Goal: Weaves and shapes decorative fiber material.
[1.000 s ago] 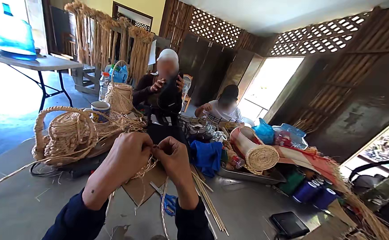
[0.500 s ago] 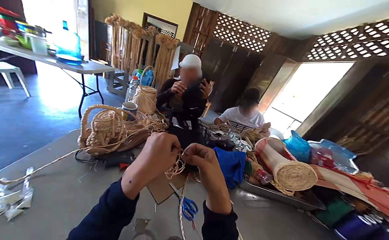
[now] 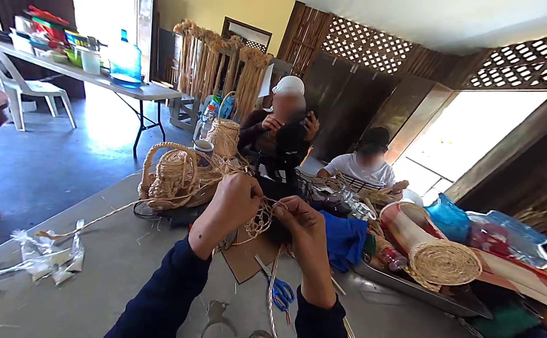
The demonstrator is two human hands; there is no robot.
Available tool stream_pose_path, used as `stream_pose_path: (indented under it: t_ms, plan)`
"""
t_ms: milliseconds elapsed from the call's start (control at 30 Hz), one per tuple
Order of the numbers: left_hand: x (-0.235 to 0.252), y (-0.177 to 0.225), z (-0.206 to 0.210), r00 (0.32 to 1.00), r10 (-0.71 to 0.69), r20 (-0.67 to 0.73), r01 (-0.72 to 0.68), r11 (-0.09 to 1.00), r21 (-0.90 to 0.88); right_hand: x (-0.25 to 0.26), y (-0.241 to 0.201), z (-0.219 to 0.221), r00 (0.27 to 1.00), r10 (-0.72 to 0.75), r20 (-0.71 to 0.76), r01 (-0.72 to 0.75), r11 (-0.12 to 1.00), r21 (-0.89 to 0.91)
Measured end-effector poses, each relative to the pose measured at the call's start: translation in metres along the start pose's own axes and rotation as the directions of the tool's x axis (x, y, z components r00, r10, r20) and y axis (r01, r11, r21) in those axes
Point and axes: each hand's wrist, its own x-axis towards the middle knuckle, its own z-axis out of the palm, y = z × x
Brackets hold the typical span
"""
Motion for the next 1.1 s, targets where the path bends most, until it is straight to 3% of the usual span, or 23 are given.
stream_pose_path:
  t_ms: [100,267,400,533,567,633,700,733,767,833,900,1000,1100]
  plan:
    - [0.002,-0.003,-0.001,1.0,0.002,-0.009,-0.002,1.0,0.019,0.0,-0.001,0.001,0.997,0.075,-0.002,-0.074,0.985,0.153]
    - [0.006,-0.012,-0.005,0.998,-0.025,-0.056,0.026,0.999,0.021,-0.002,-0.025,-0.005,0.998,0.014,-0.056,-0.024,0.983,-0.18]
    - [0.008,-0.015,-0.005,0.998,-0.02,-0.055,0.021,1.0,0.021,-0.007,-0.047,-0.029,0.979,0.186,0.086,-0.116,0.848,-0.517]
    - [0.008,-0.017,-0.002,0.996,0.045,-0.071,-0.04,0.996,0.081,-0.012,-0.063,-0.049,0.975,0.206,0.076,-0.114,0.771,-0.627]
    - [0.008,-0.018,-0.001,0.995,0.062,-0.075,-0.055,0.995,0.085,-0.014,-0.067,-0.053,0.971,0.23,0.064,-0.131,0.739,-0.66]
    - [0.007,-0.015,0.002,0.996,0.068,-0.049,-0.065,0.996,0.068,-0.015,-0.076,-0.057,0.926,0.377,-0.009,-0.24,0.572,-0.784]
    - [0.003,-0.008,0.005,0.998,0.068,-0.017,-0.067,0.997,0.039,-0.007,-0.08,-0.055,0.813,0.575,-0.092,-0.364,0.378,-0.851]
    - [0.001,-0.004,0.007,0.997,0.073,0.001,-0.073,0.997,0.03,-0.004,-0.08,-0.054,0.788,0.606,-0.104,-0.383,0.352,-0.854]
    - [-0.002,-0.001,0.01,0.996,0.088,0.008,-0.088,0.996,0.023,-0.004,-0.077,-0.053,0.827,0.557,-0.082,-0.356,0.404,-0.843]
    - [-0.007,0.003,0.017,0.992,0.13,0.002,-0.13,0.992,0.008,-0.006,-0.067,-0.051,0.918,0.397,0.003,-0.263,0.615,-0.744]
    - [-0.011,0.005,0.022,0.983,0.18,-0.035,-0.179,0.984,0.008,-0.006,-0.065,-0.045,0.917,0.382,0.112,-0.235,0.748,-0.621]
    - [-0.014,0.004,0.025,0.975,0.208,-0.077,-0.208,0.978,0.011,-0.005,-0.06,-0.032,0.917,0.352,0.189,-0.2,0.813,-0.547]
    - [-0.014,0.007,0.024,0.981,0.187,-0.06,-0.188,0.982,-0.014,-0.005,-0.056,-0.02,0.947,0.294,0.131,-0.173,0.808,-0.564]
